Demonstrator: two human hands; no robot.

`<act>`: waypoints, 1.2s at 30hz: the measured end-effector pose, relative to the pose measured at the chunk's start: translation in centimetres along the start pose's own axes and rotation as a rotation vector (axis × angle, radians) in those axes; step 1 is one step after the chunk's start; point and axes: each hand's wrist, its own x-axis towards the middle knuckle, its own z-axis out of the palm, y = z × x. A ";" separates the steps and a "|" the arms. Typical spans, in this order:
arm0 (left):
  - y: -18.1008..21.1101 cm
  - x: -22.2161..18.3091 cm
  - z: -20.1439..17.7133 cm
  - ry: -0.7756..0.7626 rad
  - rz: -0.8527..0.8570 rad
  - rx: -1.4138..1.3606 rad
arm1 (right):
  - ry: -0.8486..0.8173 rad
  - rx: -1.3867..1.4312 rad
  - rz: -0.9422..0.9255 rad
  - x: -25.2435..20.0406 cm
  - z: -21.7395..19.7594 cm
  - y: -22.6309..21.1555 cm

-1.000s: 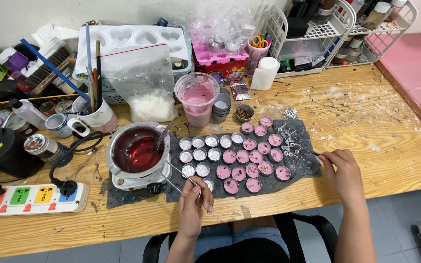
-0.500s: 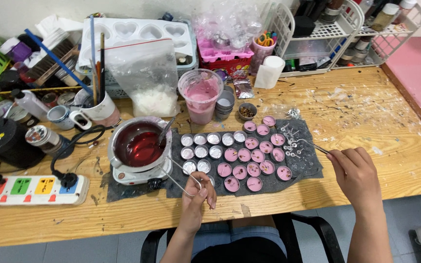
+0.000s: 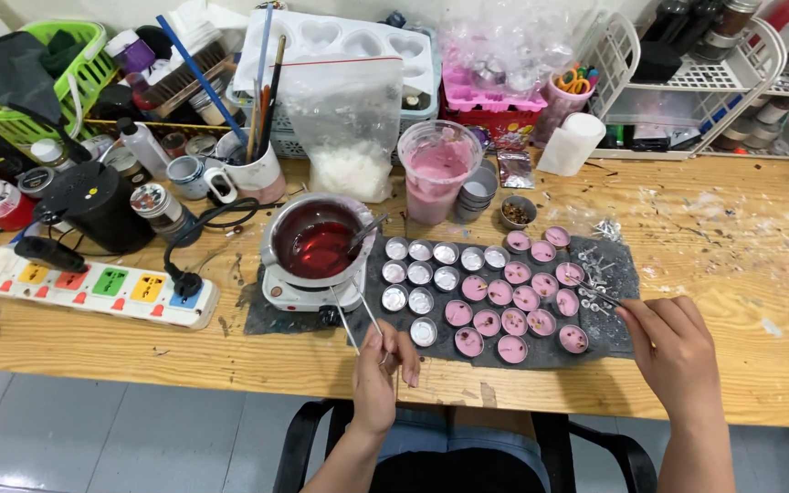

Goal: Pouring melted wax from a pot into small candle containers using a spoon.

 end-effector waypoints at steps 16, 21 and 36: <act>-1.8 -0.7 -1.8 -0.067 0.039 0.190 | 0.027 -0.015 0.093 -1.4 -1.8 0.4; -3.6 -0.1 -1.4 -0.149 -0.267 0.205 | 0.136 0.493 0.522 -4.5 -0.7 2.0; -0.1 4.5 8.8 -0.338 -0.014 0.895 | 0.139 0.606 0.652 -6.3 7.3 2.2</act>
